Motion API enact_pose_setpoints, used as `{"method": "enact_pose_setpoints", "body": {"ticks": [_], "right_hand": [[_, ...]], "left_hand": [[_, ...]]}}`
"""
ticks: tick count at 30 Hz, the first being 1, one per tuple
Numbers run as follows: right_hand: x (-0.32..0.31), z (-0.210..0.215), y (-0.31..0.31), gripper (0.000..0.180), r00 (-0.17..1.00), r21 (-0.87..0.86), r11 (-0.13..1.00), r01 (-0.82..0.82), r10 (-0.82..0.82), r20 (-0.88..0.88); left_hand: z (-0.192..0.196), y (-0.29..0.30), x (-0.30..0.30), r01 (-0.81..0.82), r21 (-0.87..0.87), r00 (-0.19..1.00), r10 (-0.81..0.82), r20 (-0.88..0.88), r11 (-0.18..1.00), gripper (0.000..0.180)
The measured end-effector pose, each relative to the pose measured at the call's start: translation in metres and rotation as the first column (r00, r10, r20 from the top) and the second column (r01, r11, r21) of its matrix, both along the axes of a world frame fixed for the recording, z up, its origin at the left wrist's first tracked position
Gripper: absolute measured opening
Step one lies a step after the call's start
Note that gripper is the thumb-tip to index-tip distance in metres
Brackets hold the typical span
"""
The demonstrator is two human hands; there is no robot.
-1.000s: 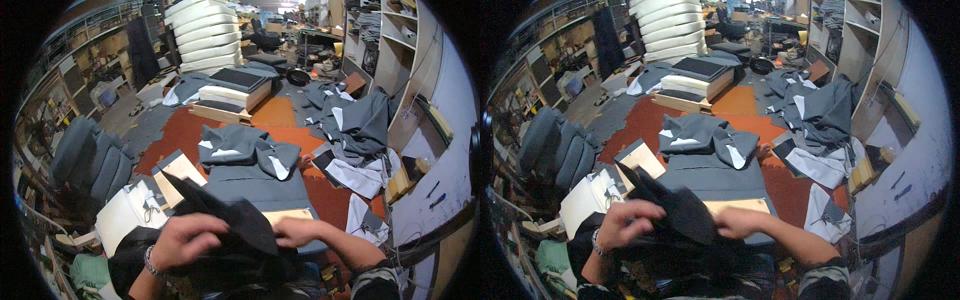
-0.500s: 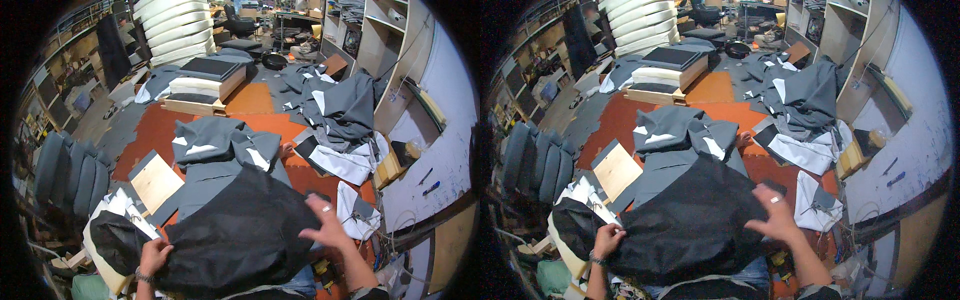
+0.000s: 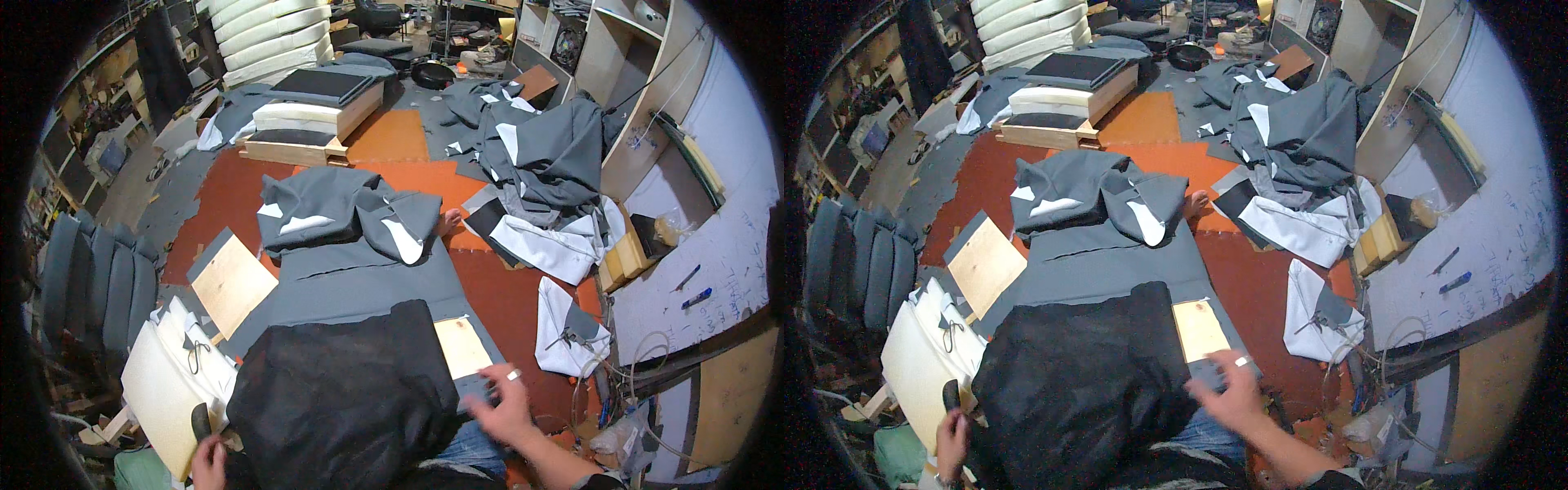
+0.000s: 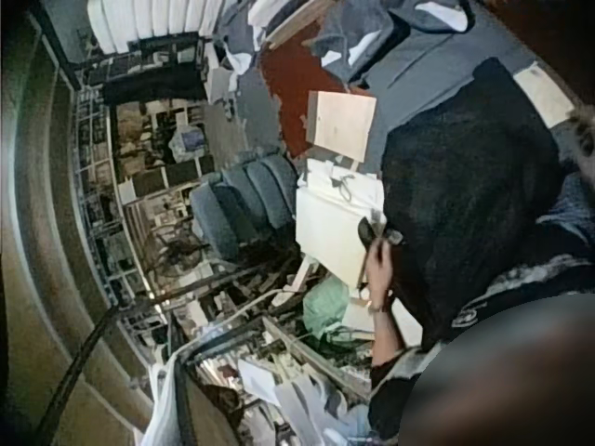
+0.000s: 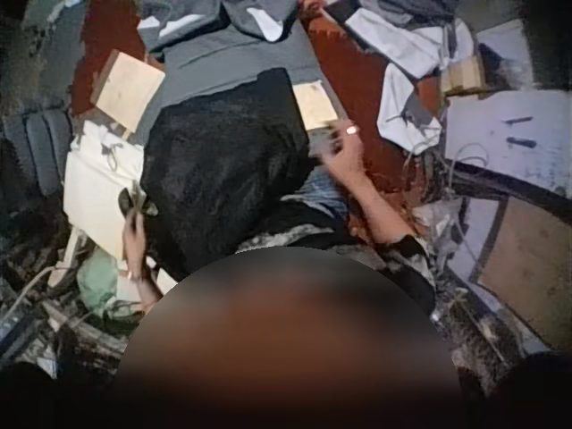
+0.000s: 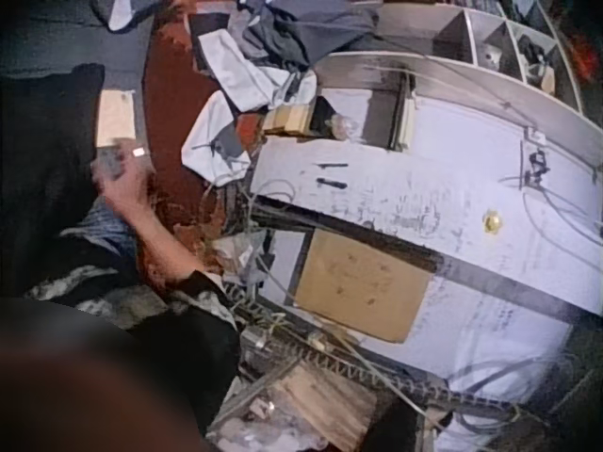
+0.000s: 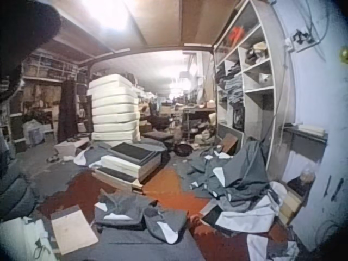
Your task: The person staples gray fabric onto a wooden board, trims excess material with scissors, and staples a black fabric piece onto the same board. The person works on the floor in a workshop environment.
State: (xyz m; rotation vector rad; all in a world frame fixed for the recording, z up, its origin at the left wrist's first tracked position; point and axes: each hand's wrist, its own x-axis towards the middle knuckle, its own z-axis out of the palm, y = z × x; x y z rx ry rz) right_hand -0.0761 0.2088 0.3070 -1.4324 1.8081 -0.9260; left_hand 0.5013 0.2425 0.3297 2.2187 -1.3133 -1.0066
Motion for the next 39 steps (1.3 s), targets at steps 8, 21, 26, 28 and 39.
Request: {"method": "enact_pose_setpoints", "body": {"ticks": [8, 21, 26, 28, 39], "right_hand": [[0.041, -0.034, -0.004, 0.042, 0.952, 0.229, 0.955, -0.189, 0.235, -0.194], [-0.094, -0.077, 0.025, 0.085, 0.627, 0.435, 0.671, 0.601, -0.733, 0.265], [-0.065, -0.051, 0.012, 0.095, 0.768, 0.527, 0.705, 0.475, -0.624, 0.141], [-0.059, -0.042, 0.010, 0.082, 0.875, 0.099, 0.926, 0.364, -0.303, -0.379], [-0.043, -0.026, 0.034, 0.014, 0.684, 0.094, 0.840, -0.534, 0.494, -0.536]], "left_hand": [[-0.069, -0.061, -0.058, -0.065, -0.006, 0.965, 0.064, 0.255, 0.998, 0.059], [-0.036, 0.010, -0.086, -0.180, 0.265, 0.833, 0.290, -0.472, 0.947, 0.046], [-0.026, 0.011, -0.111, 0.397, 0.219, 0.827, -0.244, -0.507, 0.891, 0.052], [-0.033, 0.013, -0.118, 0.264, 0.190, 0.802, -0.106, -0.587, 0.946, 0.050], [-0.009, 0.029, -0.081, 0.572, 0.409, 0.805, -0.390, -0.447, 0.711, 0.030]]}}
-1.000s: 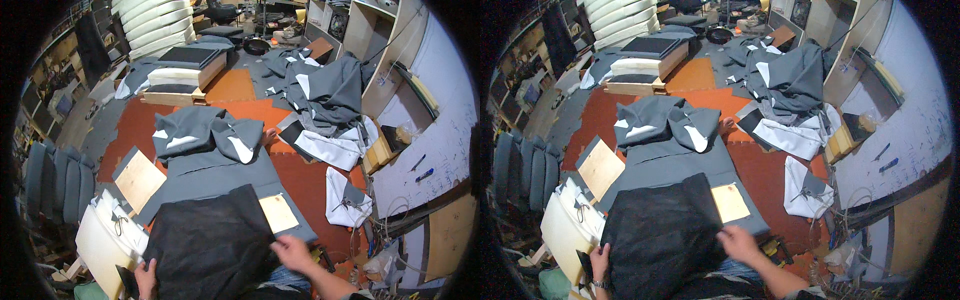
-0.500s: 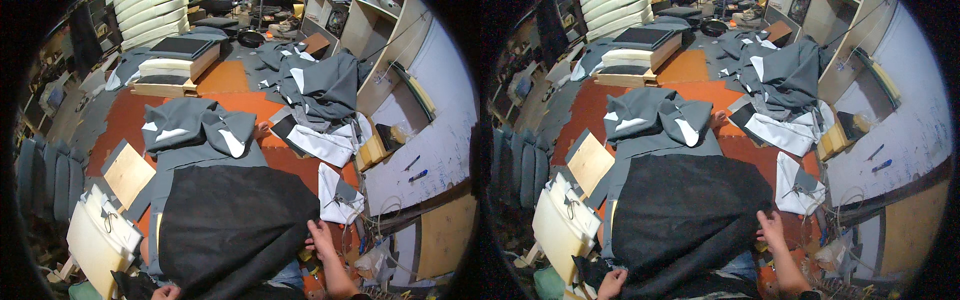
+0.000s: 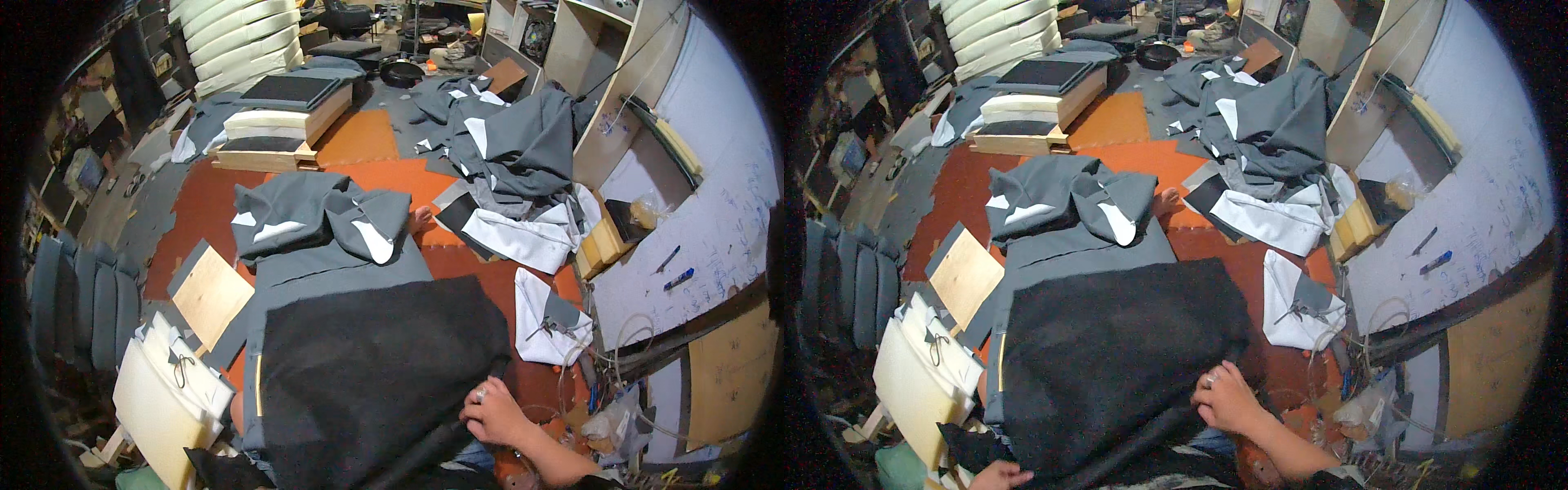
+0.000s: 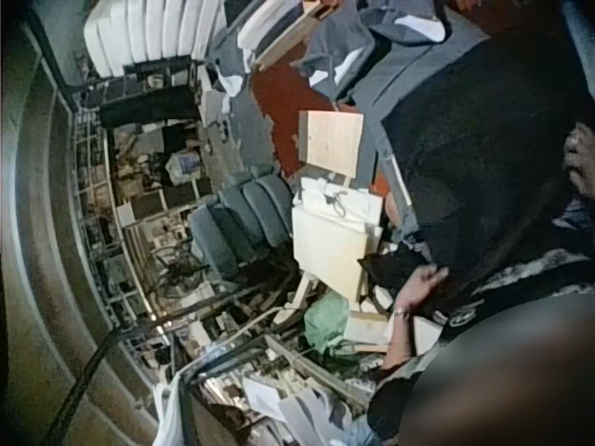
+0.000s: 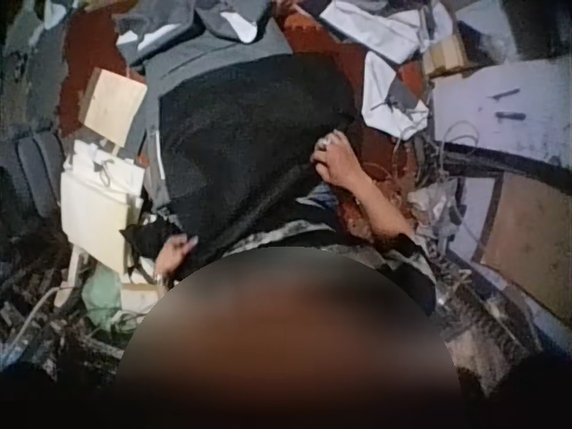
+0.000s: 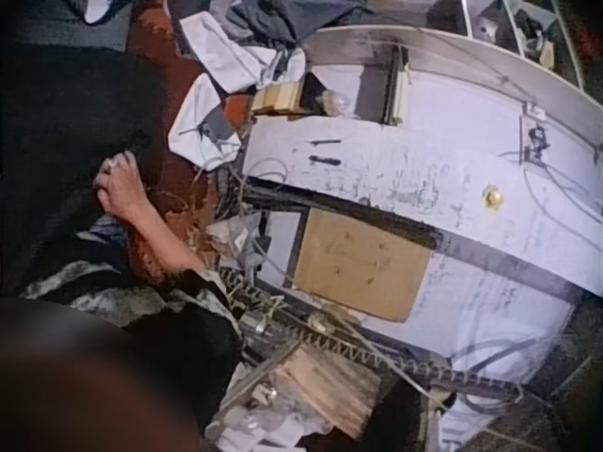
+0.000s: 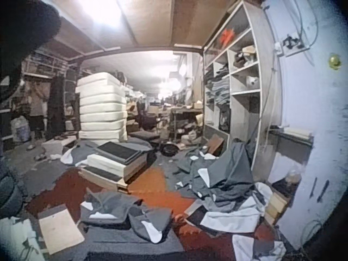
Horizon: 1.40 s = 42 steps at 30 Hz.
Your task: The person staples gray fabric onto a wooden board, trims excess material with scissors, and staples a black fabric piece onto the same board. The person works on the floor in a workshop environment.
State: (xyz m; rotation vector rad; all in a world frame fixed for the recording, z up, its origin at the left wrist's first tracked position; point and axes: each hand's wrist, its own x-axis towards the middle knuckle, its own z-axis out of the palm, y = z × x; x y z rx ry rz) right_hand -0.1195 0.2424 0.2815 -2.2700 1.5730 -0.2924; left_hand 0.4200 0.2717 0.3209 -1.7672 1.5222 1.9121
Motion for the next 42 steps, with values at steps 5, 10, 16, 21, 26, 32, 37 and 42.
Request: {"method": "enact_pose_setpoints", "body": {"ticks": [5, 10, 16, 21, 26, 32, 37, 42], "right_hand": [[-0.016, -0.002, 0.035, 0.027, 0.993, 0.603, 0.795, 0.067, -0.110, 0.035], [-0.056, 0.004, 0.002, 0.027, 0.814, 0.449, 0.681, 0.579, -0.513, -0.271], [-0.058, -0.052, -0.081, 0.088, 0.596, 0.270, 0.629, 0.729, -0.778, 0.201], [-0.026, -0.124, -0.057, 0.060, 0.576, 0.303, 0.632, 0.713, -0.775, 0.259], [-0.025, -0.139, -0.033, 0.041, 0.588, 0.012, 0.631, 0.775, -0.729, 0.350], [-0.085, -0.103, -0.065, 0.043, 0.407, 0.476, 0.451, 0.755, -0.891, 0.200], [-0.109, -0.092, -0.055, 0.069, 0.498, 0.789, 0.359, 0.499, -0.864, 0.077], [-0.087, -0.078, -0.037, 0.059, 0.330, 0.787, 0.282, 0.549, -0.938, 0.107]], "left_hand": [[0.021, 0.050, 0.059, 0.282, 0.488, 0.775, -0.496, 0.391, 0.826, 0.045], [-0.006, 0.010, 0.091, 0.203, -0.358, 0.804, 0.053, 0.592, 0.911, 0.043], [-0.057, -0.113, 0.055, -0.209, -0.660, 0.786, 0.526, 0.326, 0.722, 0.066], [-0.091, -0.152, 0.037, -0.320, -0.539, 0.735, 0.563, 0.377, 0.779, 0.083], [-0.085, -0.163, 0.044, -0.326, -0.583, 0.686, 0.610, 0.395, 0.744, 0.071], [-0.097, -0.179, 0.040, -0.311, -0.782, 0.673, 0.706, 0.220, 0.540, 0.046], [-0.085, -0.172, 0.030, -0.447, -0.579, 0.734, 0.650, 0.199, 0.682, 0.055], [-0.026, -0.127, -0.002, -0.341, -0.532, 0.731, 0.575, 0.367, 0.775, 0.070]]}}
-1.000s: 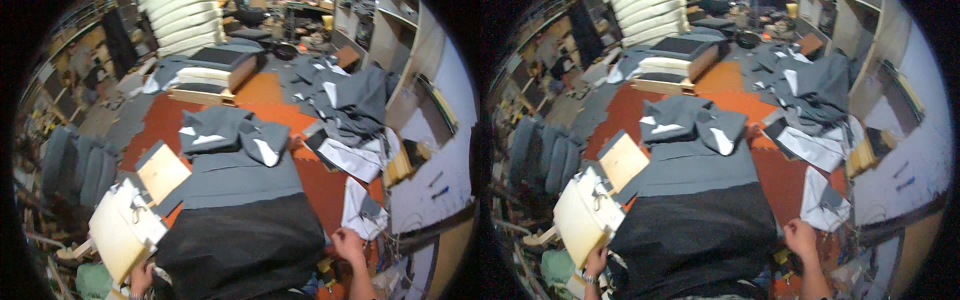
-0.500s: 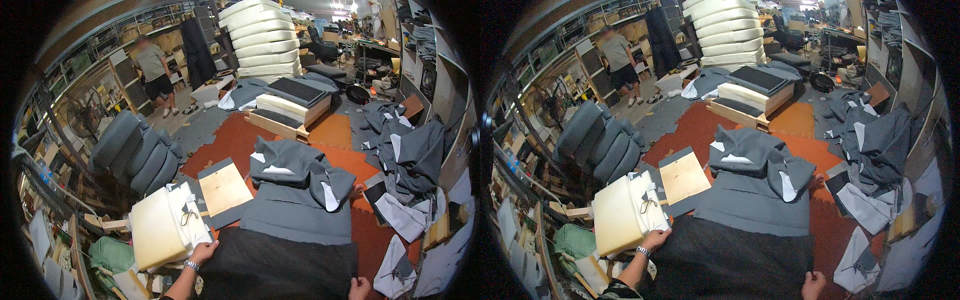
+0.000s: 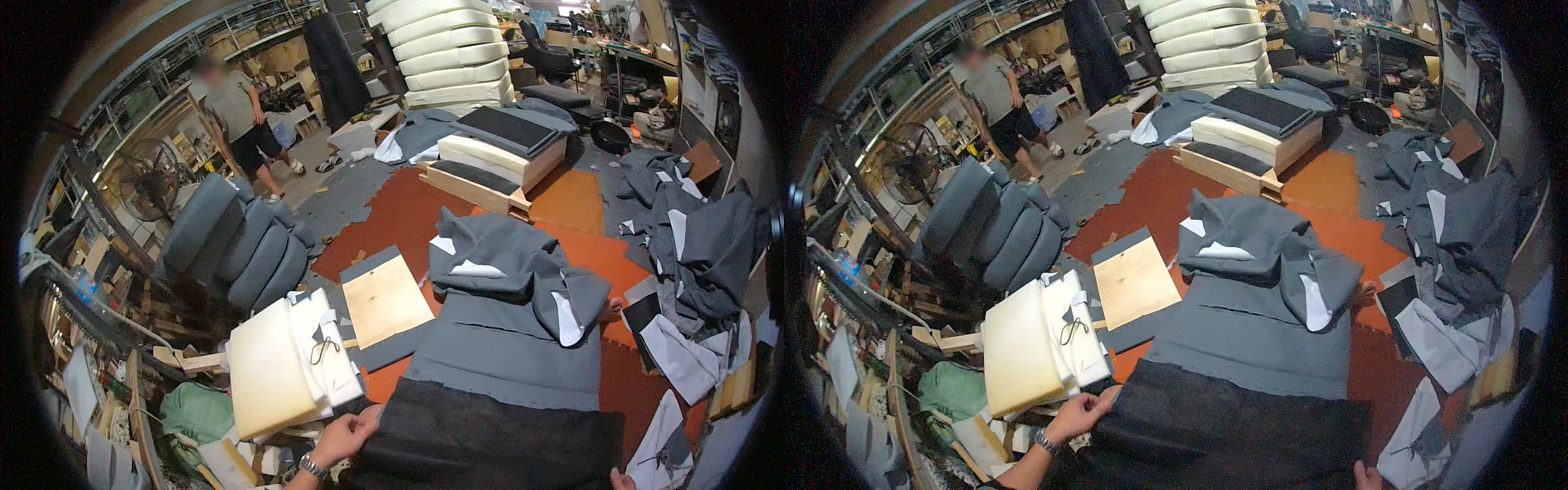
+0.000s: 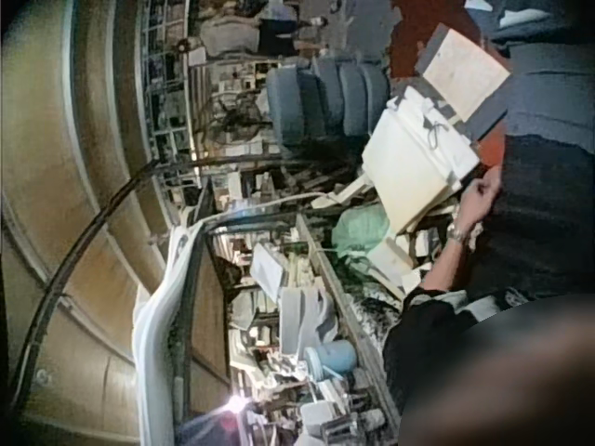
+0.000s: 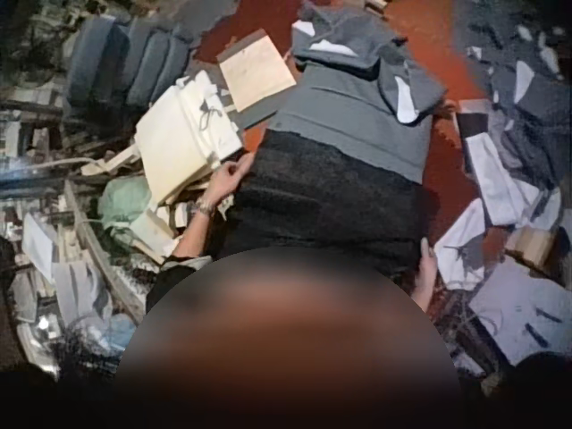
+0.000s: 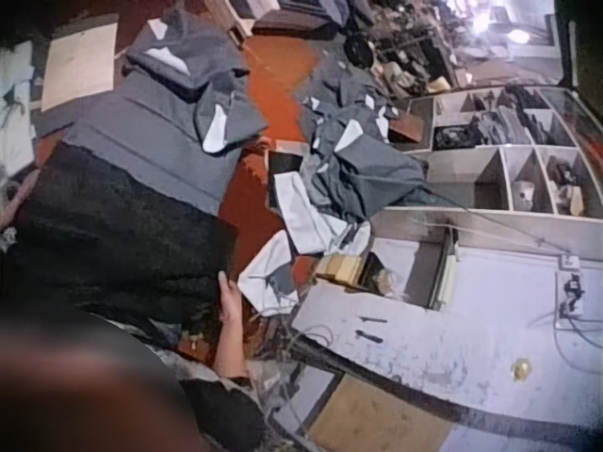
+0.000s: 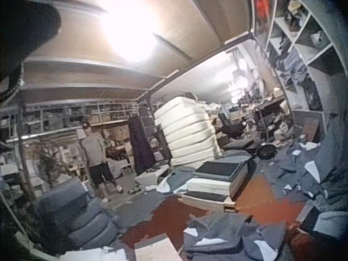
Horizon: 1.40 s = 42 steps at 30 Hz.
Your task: The person staples gray fabric onto a wooden board, trims excess material with scissors, and staples a black fabric piece onto the same board. The person works on the floor in a workshop environment.
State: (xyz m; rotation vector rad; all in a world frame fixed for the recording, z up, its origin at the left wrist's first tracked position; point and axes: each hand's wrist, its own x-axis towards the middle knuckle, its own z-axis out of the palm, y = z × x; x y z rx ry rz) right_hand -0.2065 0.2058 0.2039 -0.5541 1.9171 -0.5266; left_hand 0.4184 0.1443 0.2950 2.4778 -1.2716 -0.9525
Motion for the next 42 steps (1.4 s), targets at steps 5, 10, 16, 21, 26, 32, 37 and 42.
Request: {"method": "enact_pose_setpoints", "body": {"ticks": [5, 10, 16, 21, 26, 32, 37, 42], "right_hand": [[0.038, 0.043, 0.038, 0.050, 0.961, 0.008, 0.968, 0.251, -0.250, 0.119], [0.061, 0.020, 0.082, 0.039, 0.811, 0.065, 0.883, 0.465, -0.454, 0.368], [0.034, -0.026, 0.121, 0.044, 0.967, -0.334, 0.929, 0.159, -0.078, 0.245], [0.027, -0.026, 0.118, 0.043, 0.859, 0.057, 0.916, 0.398, -0.394, 0.326], [-0.007, -0.001, 0.073, 0.032, 0.957, 0.040, 0.980, 0.193, -0.197, 0.213], [-0.041, -0.016, -0.083, 0.056, 0.995, -0.196, 0.976, -0.094, 0.090, -0.029], [-0.019, -0.049, -0.159, 0.087, 0.981, 0.009, 0.982, -0.190, 0.190, 0.032], [-0.005, -0.018, -0.166, 0.078, 0.986, -0.095, 0.991, -0.091, 0.103, 0.131]], "left_hand": [[0.027, 0.046, -0.015, -0.188, -0.039, 0.982, 0.187, -0.019, 0.981, 0.061], [0.000, 0.071, -0.024, -0.134, -0.364, 0.990, 0.141, -0.005, 0.922, 0.030], [-0.014, 0.078, -0.019, -0.273, -0.537, 0.934, 0.353, 0.049, 0.798, 0.026], [-0.022, 0.100, -0.004, -0.316, -0.382, 0.918, 0.381, 0.108, 0.869, 0.031], [-0.025, 0.104, 0.039, -0.168, -0.104, 0.983, 0.175, 0.058, 0.980, 0.048], [-0.038, -0.038, 0.072, -0.133, 0.021, 0.959, 0.134, -0.251, 0.991, 0.072], [-0.076, -0.118, 0.042, -0.031, 0.114, 0.995, 0.041, -0.087, 0.993, 0.084], [-0.087, -0.124, 0.047, 0.035, -0.029, 0.996, -0.037, -0.083, 0.999, 0.054]]}}
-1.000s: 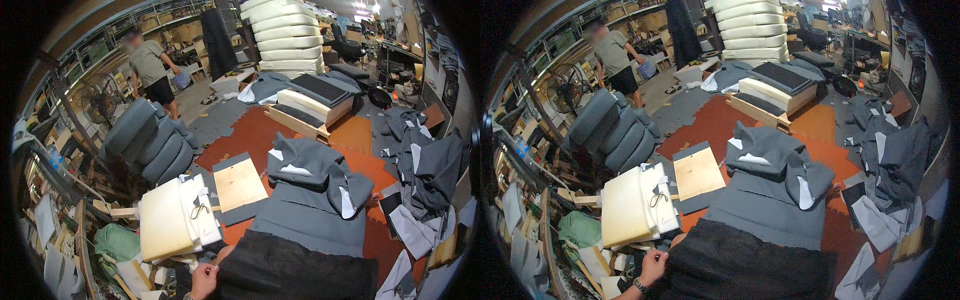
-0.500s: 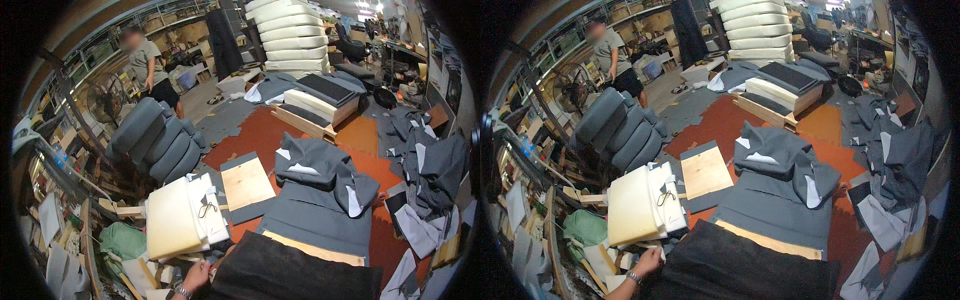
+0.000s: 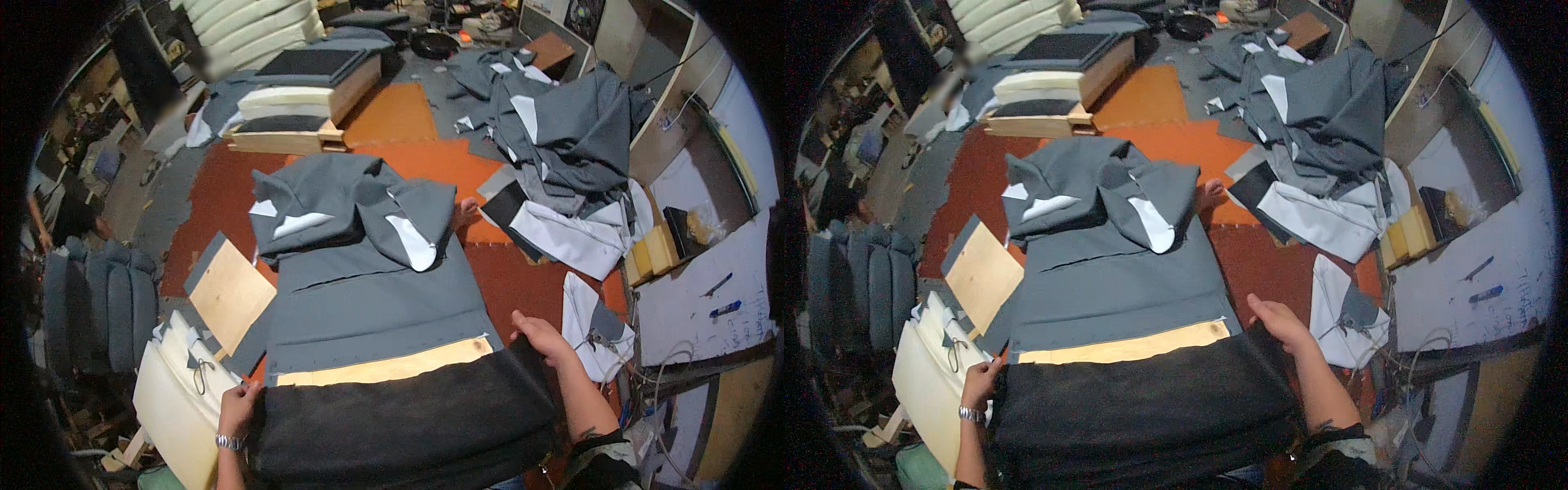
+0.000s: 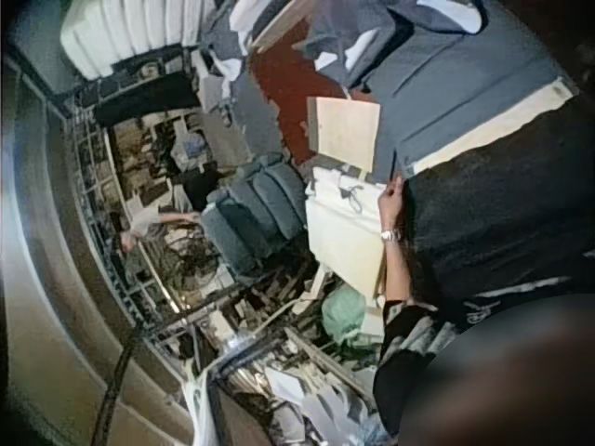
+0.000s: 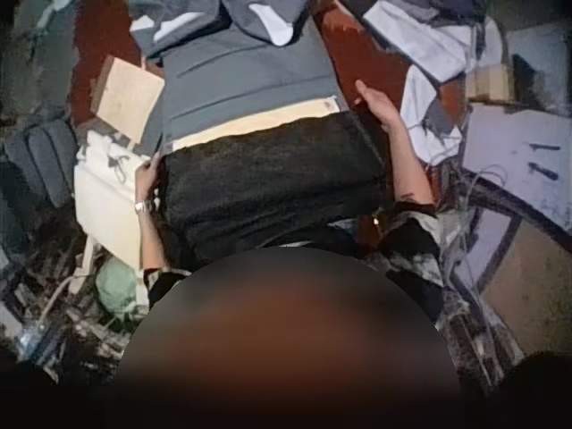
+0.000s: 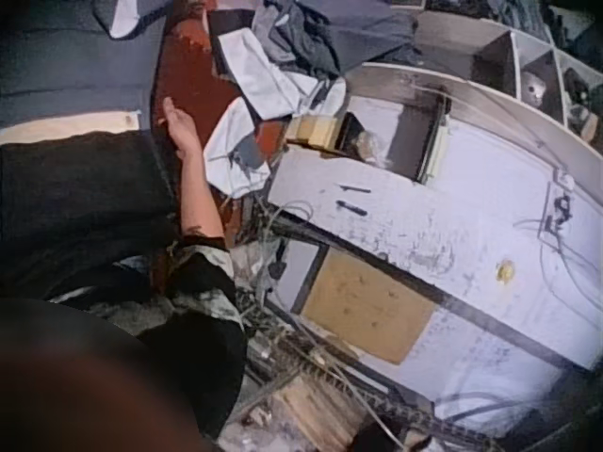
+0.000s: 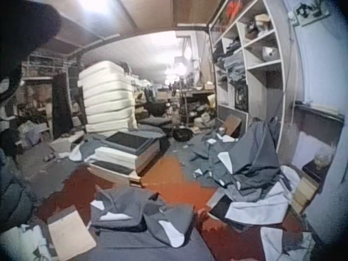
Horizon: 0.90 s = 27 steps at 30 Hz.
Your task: The person staples gray fabric onto a wooden board, trims excess material with scissors, and staples a black fabric piece onto the same board. The person works on the floor in a workshop environment.
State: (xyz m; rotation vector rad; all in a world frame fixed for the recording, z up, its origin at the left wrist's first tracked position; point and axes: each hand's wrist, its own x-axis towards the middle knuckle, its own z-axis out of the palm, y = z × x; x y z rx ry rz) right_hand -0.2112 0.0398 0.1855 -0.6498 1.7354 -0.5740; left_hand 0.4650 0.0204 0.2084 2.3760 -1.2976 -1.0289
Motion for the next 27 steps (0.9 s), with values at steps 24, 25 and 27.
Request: {"method": "enact_pose_setpoints", "body": {"ticks": [24, 25, 27], "right_hand": [[-0.013, -0.093, -0.020, 0.093, 0.997, -0.267, 0.962, -0.051, 0.065, 0.046], [-0.012, -0.096, -0.017, 0.091, 0.994, -0.366, 0.930, -0.032, 0.067, 0.085], [-0.012, -0.097, -0.012, 0.087, 0.998, -0.479, 0.876, -0.053, 0.068, 0.014]], "left_hand": [[-0.030, -0.037, -0.011, -0.055, -0.118, 0.997, 0.047, -0.066, 0.991, 0.070], [-0.023, -0.037, -0.012, -0.043, -0.139, 0.995, 0.030, -0.093, 0.989, 0.071], [-0.014, -0.036, -0.015, -0.027, -0.162, 0.990, 0.003, -0.144, 0.986, 0.073]]}}
